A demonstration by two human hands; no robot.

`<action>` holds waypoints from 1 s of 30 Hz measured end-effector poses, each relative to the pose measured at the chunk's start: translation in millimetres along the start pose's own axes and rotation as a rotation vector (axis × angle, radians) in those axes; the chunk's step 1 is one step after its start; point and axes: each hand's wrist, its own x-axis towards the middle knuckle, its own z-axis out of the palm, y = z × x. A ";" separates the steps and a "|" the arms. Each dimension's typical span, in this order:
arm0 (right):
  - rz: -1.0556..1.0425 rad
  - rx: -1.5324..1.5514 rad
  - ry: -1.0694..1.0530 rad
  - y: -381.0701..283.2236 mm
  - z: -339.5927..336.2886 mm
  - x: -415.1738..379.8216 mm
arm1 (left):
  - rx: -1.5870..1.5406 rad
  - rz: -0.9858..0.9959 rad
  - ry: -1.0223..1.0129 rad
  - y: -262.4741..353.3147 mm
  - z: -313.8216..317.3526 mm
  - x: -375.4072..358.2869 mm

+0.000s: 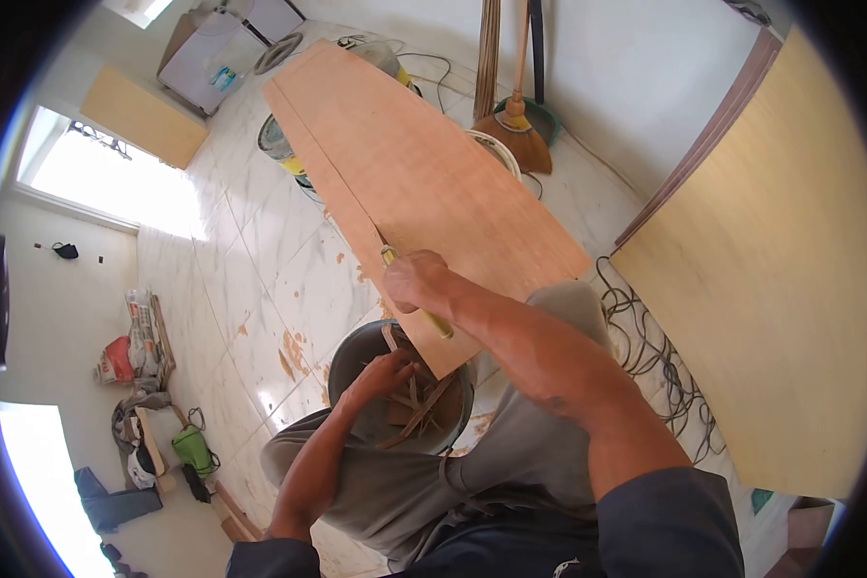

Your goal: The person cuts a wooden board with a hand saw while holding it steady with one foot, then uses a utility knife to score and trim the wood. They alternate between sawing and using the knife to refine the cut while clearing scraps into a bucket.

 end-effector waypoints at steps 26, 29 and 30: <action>-0.109 -0.083 0.188 11.4 20.8 10.8 | -0.030 0.115 0.063 0.1 0.1 -3.0; -0.115 -0.108 0.210 12.3 22.0 9.9 | -0.033 0.126 0.086 1.6 -0.3 -4.4; -0.127 -0.112 0.214 11.8 18.8 7.3 | -0.021 0.131 0.088 -1.3 1.2 -3.1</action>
